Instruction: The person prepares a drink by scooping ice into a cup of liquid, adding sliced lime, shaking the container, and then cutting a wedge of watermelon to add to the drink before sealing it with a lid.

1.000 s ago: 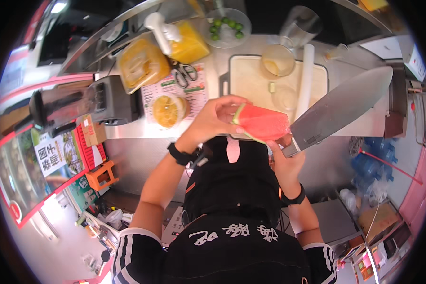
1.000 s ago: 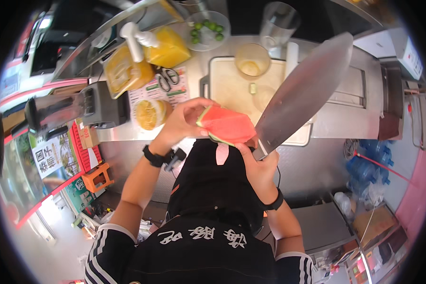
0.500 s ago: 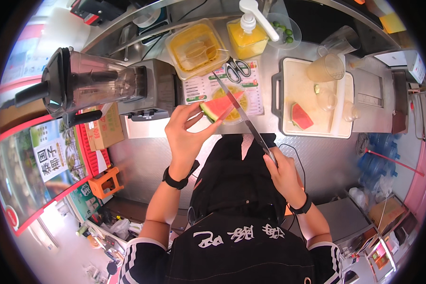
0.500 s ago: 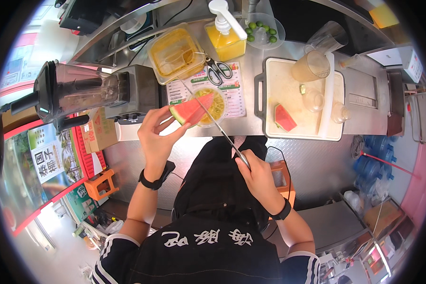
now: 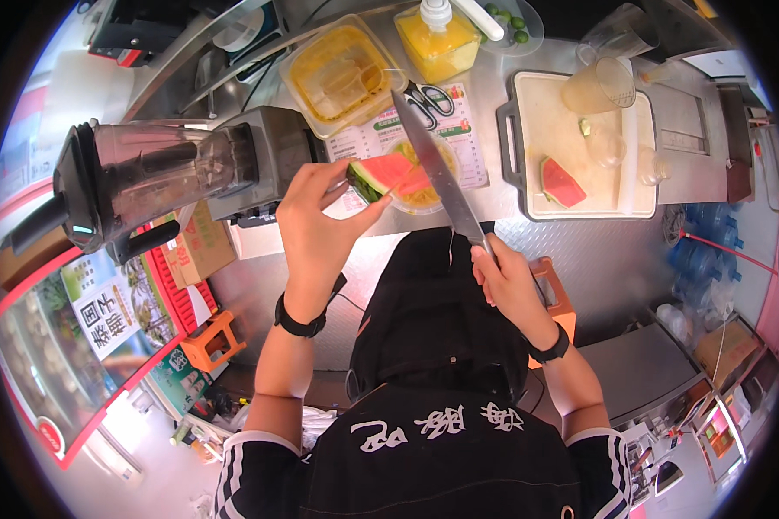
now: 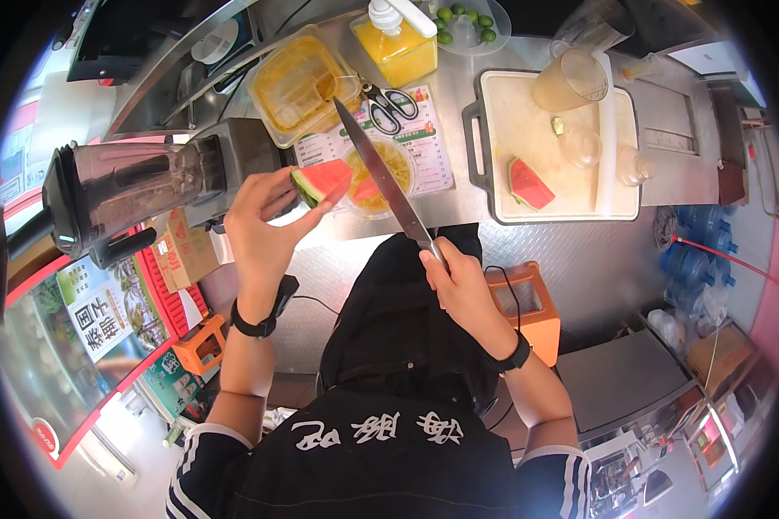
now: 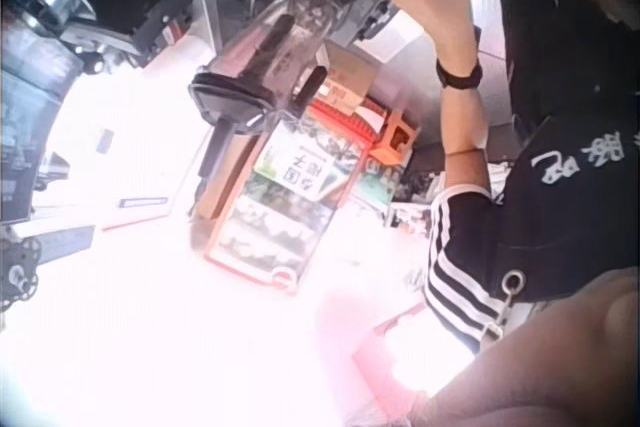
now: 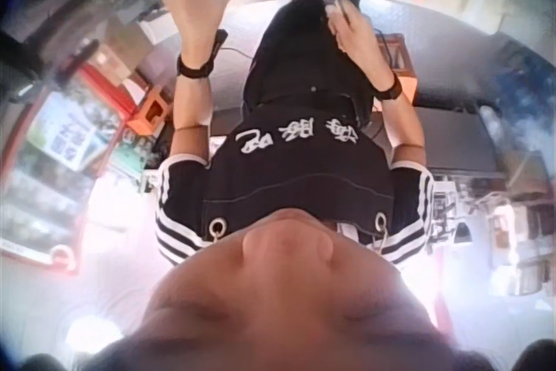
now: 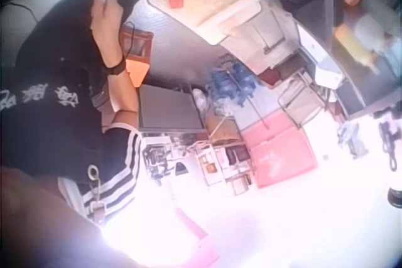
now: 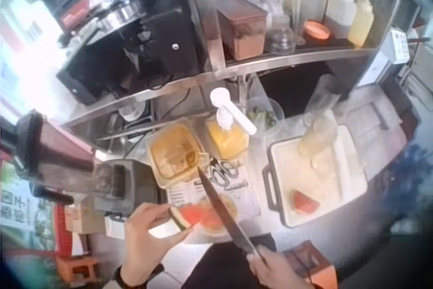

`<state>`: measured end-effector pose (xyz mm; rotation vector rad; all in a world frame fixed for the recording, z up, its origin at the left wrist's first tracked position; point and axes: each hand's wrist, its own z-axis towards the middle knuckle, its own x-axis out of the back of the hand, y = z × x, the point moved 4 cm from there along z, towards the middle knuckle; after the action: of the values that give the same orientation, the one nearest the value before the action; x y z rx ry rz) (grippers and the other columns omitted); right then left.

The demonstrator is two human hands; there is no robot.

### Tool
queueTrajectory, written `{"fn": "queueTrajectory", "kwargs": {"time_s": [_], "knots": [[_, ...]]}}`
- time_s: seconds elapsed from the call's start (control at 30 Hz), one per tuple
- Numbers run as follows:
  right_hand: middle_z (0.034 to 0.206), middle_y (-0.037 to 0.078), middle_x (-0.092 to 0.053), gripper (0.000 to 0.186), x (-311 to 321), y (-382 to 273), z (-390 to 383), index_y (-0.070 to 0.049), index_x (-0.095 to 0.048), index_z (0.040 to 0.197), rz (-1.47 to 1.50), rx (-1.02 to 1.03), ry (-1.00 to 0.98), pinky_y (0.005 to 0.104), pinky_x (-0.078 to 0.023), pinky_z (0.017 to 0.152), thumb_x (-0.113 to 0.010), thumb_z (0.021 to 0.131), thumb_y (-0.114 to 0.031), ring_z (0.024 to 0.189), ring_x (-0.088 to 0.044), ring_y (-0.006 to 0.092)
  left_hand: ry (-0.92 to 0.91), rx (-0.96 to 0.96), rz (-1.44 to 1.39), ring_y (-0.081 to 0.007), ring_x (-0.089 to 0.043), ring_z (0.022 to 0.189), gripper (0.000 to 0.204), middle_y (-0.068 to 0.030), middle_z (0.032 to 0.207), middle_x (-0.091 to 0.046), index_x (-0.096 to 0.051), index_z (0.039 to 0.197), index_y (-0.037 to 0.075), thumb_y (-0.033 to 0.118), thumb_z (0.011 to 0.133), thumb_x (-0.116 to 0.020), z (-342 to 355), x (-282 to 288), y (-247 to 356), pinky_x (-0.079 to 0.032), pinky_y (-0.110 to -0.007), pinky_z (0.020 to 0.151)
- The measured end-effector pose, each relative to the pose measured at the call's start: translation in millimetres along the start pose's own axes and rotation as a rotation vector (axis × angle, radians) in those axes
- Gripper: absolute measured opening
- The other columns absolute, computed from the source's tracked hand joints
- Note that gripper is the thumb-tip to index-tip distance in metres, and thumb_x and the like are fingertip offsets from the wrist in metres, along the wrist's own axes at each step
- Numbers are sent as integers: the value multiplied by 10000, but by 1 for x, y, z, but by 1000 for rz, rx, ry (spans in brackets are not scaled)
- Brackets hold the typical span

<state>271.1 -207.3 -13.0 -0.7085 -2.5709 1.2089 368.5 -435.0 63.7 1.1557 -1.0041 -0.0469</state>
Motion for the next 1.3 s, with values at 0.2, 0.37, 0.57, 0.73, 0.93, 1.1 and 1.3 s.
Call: {"fn": "queueTrajectory", "kwargs": {"time_s": [0.2, 0.37, 0.57, 0.73, 0.93, 1.1, 1.3], "knots": [[643, 160, -458, 189, 1, -27, -21, 8, -483, 909, -167, 202, 27, 353, -405, 549, -565, 956, -156, 574, -522, 303, 10, 8, -41, -215, -672, 854, 455, -119, 955, -627, -655, 1035, -51, 106, 658, -856, 1, -14, 12, -587, -313, 804], [648, 198, -505, 187, -5, -18, -1, 4, -491, 919, -277, 309, 54, 388, -396, 535, -565, 954, -164, 601, -522, 389, -17, 24, 18, -173, -665, 913, 443, -101, 971, -625, -652, 1041, -63, 51, 661, -848, -7, -28, 21, -572, -286, 846], [570, 85, -493, 256, -9, 4, 24, 3, -485, 849, -76, 119, -150, 321, -369, 425, -531, 976, -214, 425, -485, 180, -22, 24, 35, -180, -665, 933, 446, -96, 980, -623, -644, 1057, -73, 45, 675, -839, -10, -26, 13, -566, -299, 870], [575, 9, -488, 279, 0, 18, 35, -40, -492, 819, 145, -12, -269, 241, -321, 343, -476, 1000, -251, 373, -423, 82, -44, 173, -195, -194, -652, 1014, 474, -72, 1030, -633, -612, 1124, -71, -1, 701, -813, -3, -13, -10, -529, -309, 923], [573, 63, -466, 208, 10, -14, 0, -5, -503, 895, -36, 171, -93, 289, -377, 463, -534, 978, -194, 466, -467, 143, 57, 257, -248, -184, -656, 975, 503, -92, 1039, -634, -626, 1109, -80, 54, 678, -848, -4, -16, -17, -531, -304, 916], [650, 169, -477, 174, 3, -29, -6, 6, -499, 952, -158, 299, -79, 361, -399, 537, -557, 958, -157, 567, -482, 342, 83, 352, -312, -202, -652, 1008, 539, -149, 1069, -664, -602, 1128, -84, 64, 677, -856, -6, -24, -11, -529, -314, 914], [655, 203, -519, 216, -12, -22, 14, 11, -478, 937, -270, 398, -2, 404, -408, 545, -549, 963, -191, 610, -544, 391, 123, 323, -328, -211, -656, 1005, 520, -165, 1064, -665, -605, 1090, -82, 61, 663, -865, -16, -40, -8, -533, -317, 913]]}}
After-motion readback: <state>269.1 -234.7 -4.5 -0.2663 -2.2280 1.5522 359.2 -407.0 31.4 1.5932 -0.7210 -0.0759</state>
